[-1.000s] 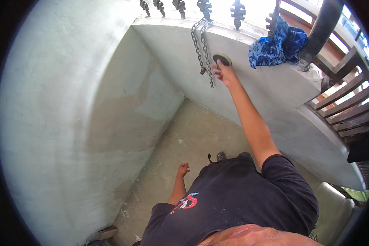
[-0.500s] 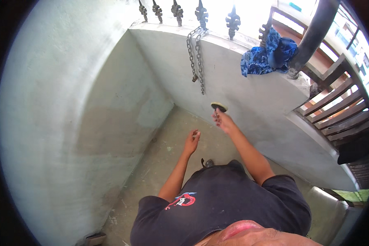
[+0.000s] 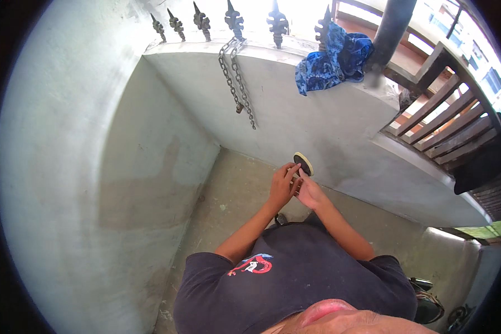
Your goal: The person sands a balcony ledge using a hand sanding pad, then carries a wooden block and the sanding pad across the room. The person sets down the block, sits on it, and sands the lower wall with the sanding pad.
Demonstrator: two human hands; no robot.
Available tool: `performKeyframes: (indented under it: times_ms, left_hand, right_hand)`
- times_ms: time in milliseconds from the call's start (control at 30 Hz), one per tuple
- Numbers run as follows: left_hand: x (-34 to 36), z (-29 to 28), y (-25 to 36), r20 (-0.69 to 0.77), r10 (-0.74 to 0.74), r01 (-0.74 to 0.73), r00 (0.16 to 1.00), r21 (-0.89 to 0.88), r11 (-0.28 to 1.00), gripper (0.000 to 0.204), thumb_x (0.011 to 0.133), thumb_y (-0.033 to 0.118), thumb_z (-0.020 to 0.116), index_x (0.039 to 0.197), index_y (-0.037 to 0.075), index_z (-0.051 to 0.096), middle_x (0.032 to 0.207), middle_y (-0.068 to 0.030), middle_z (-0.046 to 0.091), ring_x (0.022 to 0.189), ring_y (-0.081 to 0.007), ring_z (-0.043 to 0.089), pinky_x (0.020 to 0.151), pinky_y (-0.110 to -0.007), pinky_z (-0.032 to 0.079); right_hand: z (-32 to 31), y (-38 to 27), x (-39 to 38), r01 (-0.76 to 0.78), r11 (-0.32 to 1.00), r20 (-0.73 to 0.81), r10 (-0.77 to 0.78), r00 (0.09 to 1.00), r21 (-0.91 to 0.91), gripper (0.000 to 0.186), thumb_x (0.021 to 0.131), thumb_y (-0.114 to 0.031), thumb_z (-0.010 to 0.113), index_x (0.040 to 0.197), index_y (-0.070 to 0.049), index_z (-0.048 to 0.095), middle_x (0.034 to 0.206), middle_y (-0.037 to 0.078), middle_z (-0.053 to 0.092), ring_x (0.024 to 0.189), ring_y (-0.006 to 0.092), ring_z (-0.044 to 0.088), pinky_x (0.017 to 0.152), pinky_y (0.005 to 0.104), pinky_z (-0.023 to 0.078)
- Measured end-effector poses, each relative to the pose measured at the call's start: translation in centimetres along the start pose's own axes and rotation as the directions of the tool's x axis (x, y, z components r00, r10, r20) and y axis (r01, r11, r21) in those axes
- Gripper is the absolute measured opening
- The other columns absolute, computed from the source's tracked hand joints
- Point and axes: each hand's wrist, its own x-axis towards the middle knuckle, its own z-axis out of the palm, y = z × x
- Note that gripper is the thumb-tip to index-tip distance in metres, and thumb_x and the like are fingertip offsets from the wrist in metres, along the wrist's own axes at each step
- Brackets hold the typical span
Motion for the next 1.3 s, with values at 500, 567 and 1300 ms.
performKeyframes:
  times_ms: [500,567,1300]
  left_hand:
    - [5.3,0.9,-3.7,-0.467,-0.357,0.315,0.809,-0.169,0.934,0.028,0.102,0.018,0.053,0.122,-0.002,0.056,0.102,-0.0141,0.054,0.088,-0.0235,0.053,0.078,-0.034,0.044]
    - [8.2,-0.2,-5.4,-0.467,-0.437,0.359,0.769,-0.250,0.899,0.030,0.103,0.019,0.050,0.125,-0.002,0.053,0.108,-0.0151,0.053,0.089,-0.0244,0.053,0.080,-0.035,0.045]
    - [24.3,6.9,-8.8,-0.738,-0.404,0.318,0.541,-0.266,0.910,0.051,0.106,0.022,0.039,0.147,-0.007,0.028,0.147,-0.0278,0.037,0.137,-0.0398,0.038,0.114,-0.042,0.031]
  right_hand:
    - [-12.7,-0.2,-0.1,-0.145,0.693,-0.116,0.088,0.989,-0.706,0.043,0.100,-0.043,0.054,0.125,-0.008,0.061,0.114,0.006,0.068,0.093,0.0179,0.064,0.085,0.0341,0.049]
    - [-19.8,0.4,0.4,-0.156,0.375,-0.173,-0.013,0.985,-0.914,0.044,0.097,-0.041,0.056,0.117,-0.004,0.065,0.106,0.013,0.071,0.089,0.0231,0.066,0.082,0.0362,0.051]
    - [-46.9,-2.5,-16.0,-0.510,0.694,-0.743,-0.053,0.667,-0.508,0.037,0.096,-0.037,0.055,0.111,-0.004,0.061,0.088,0.011,0.071,0.065,0.0186,0.067,0.055,0.0326,0.049]
